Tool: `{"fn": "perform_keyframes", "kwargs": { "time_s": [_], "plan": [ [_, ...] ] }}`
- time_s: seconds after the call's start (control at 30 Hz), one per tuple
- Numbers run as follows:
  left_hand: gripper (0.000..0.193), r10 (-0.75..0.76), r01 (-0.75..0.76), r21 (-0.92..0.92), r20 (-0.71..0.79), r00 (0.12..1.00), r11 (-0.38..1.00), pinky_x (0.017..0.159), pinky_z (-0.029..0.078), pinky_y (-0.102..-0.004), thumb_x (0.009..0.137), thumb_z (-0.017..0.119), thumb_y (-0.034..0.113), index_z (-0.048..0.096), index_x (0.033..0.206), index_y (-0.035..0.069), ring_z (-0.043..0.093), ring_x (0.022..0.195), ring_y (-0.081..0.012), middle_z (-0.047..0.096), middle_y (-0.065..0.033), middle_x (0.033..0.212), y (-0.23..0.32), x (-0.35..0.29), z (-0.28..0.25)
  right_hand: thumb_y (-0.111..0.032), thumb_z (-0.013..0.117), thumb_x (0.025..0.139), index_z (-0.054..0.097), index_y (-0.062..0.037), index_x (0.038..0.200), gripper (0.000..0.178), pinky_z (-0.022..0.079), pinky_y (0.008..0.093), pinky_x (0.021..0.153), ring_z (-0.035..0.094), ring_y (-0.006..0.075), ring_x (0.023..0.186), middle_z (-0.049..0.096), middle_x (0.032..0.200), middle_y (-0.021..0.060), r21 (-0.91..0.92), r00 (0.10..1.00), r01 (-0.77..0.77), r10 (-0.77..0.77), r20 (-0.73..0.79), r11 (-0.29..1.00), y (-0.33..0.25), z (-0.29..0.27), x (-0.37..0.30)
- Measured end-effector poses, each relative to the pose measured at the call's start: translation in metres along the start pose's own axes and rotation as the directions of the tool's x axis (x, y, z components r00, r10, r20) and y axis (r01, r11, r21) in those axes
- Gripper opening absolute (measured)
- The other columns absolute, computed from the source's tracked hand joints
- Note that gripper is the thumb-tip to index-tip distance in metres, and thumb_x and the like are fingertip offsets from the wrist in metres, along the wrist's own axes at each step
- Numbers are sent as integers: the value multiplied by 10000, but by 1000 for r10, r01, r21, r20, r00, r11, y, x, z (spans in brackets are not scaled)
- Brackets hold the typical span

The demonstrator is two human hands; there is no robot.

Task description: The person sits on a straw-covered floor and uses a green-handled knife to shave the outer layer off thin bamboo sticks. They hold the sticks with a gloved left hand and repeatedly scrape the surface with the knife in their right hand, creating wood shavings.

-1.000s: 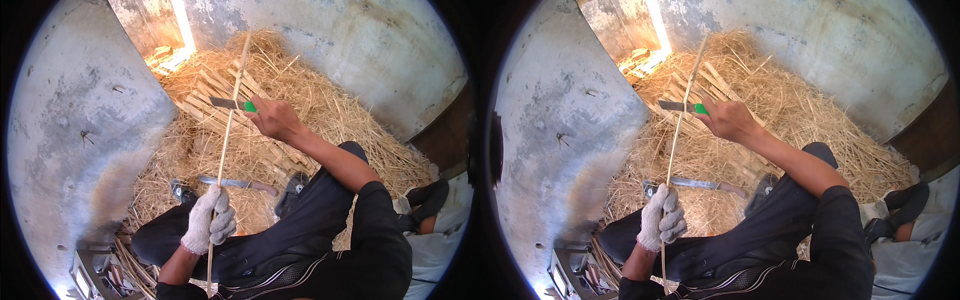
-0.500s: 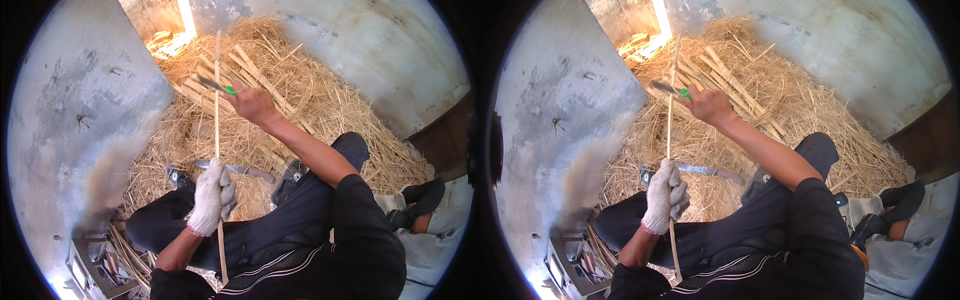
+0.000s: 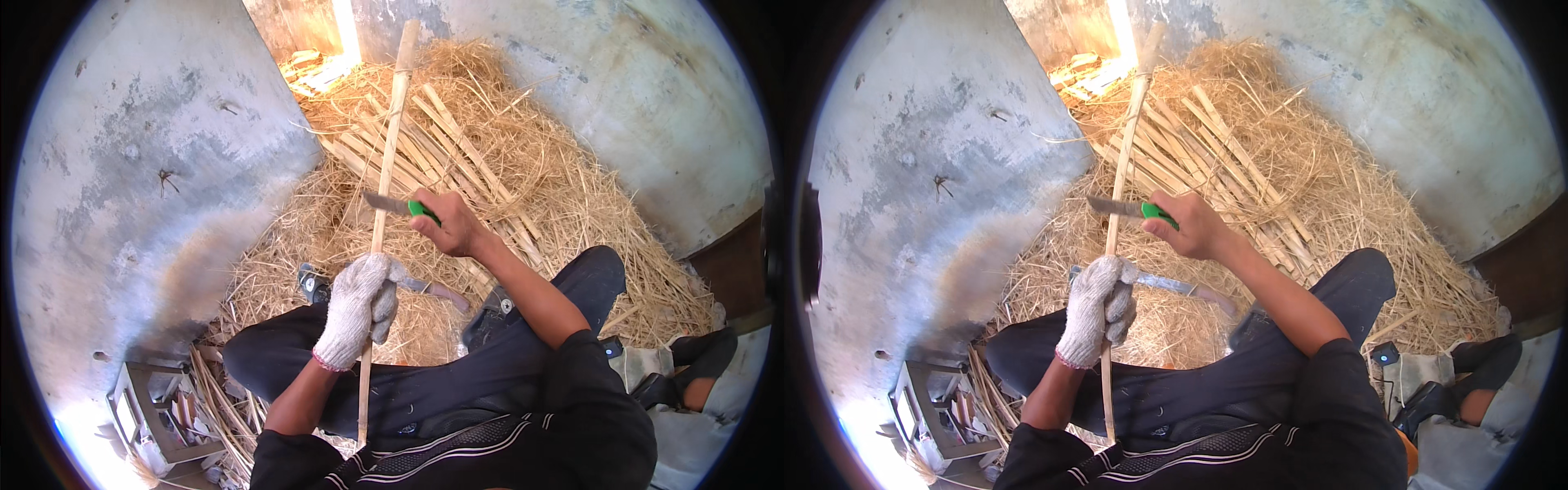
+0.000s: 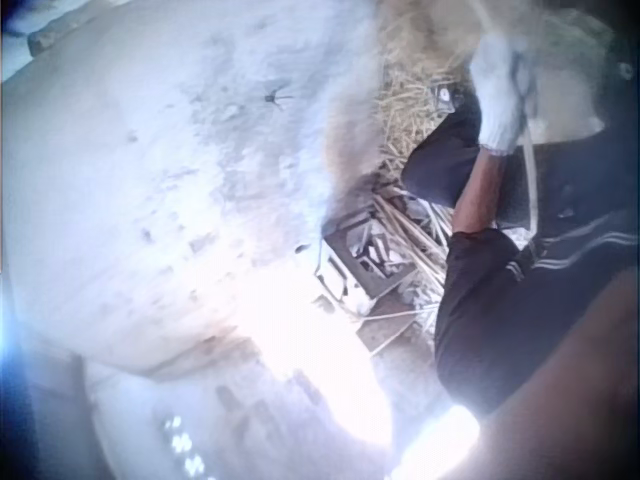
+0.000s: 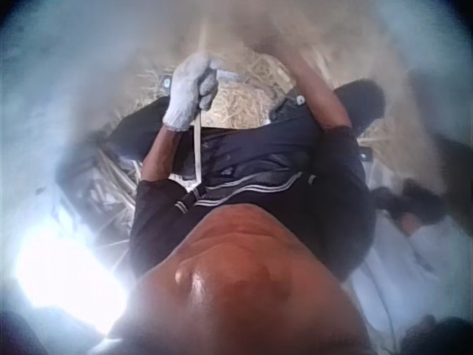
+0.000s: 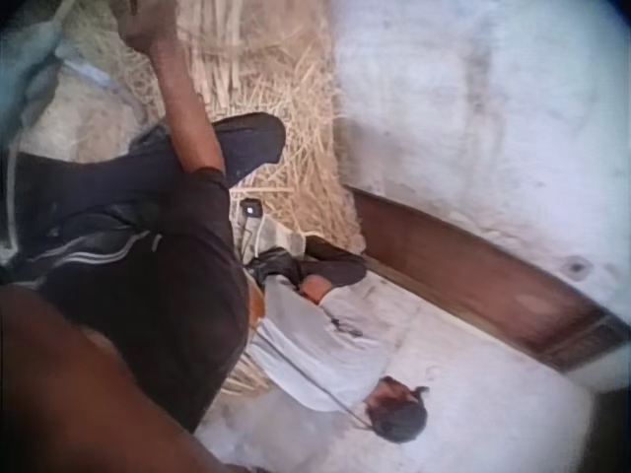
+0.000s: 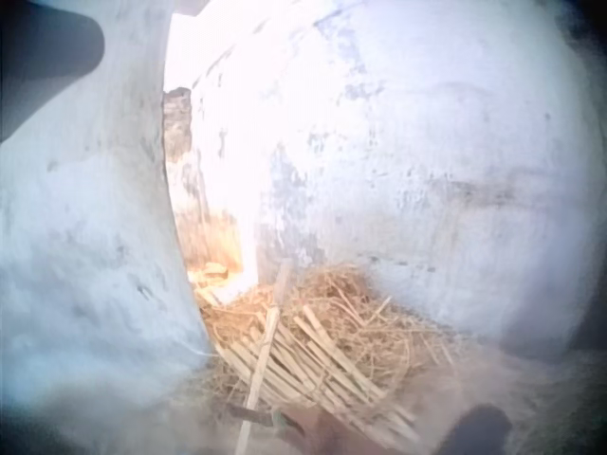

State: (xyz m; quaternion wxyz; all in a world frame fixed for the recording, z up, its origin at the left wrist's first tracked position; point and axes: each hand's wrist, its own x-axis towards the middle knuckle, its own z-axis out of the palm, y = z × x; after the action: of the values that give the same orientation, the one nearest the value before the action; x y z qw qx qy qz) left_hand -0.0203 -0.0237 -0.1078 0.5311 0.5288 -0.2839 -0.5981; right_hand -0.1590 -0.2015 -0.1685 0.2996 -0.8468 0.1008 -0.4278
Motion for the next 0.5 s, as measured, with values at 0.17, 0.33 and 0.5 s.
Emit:
{"fn": "perform_keyframes", "kwargs": {
  "time_s": [0.17,0.33,0.5],
  "plan": [
    [420,39,-39,-7,-43,998,999,270,247,-243,1015,431,463,568,933,75,326,301,-96,348,29,462,3,-3,4,-501,540,948,525,-62,825,456,405,381,483,539,295,497,445,572,98,-37,994,-15,18,105,999,-11,0,-7],
    [445,82,-82,13,-26,996,997,270,246,-243,1007,434,484,568,935,66,326,297,-106,339,25,445,-4,1,4,-511,523,954,519,-69,791,471,417,393,479,542,290,498,459,590,91,-86,989,116,-108,97,990,-19,1,-9],
    [407,26,-23,-74,32,999,997,269,233,-246,997,479,456,525,838,85,314,291,-109,350,19,451,-3,-5,2,-517,445,984,483,-73,744,506,415,394,446,522,275,474,426,572,76,-261,976,217,-207,66,941,-17,9,-10]
  ]
}}
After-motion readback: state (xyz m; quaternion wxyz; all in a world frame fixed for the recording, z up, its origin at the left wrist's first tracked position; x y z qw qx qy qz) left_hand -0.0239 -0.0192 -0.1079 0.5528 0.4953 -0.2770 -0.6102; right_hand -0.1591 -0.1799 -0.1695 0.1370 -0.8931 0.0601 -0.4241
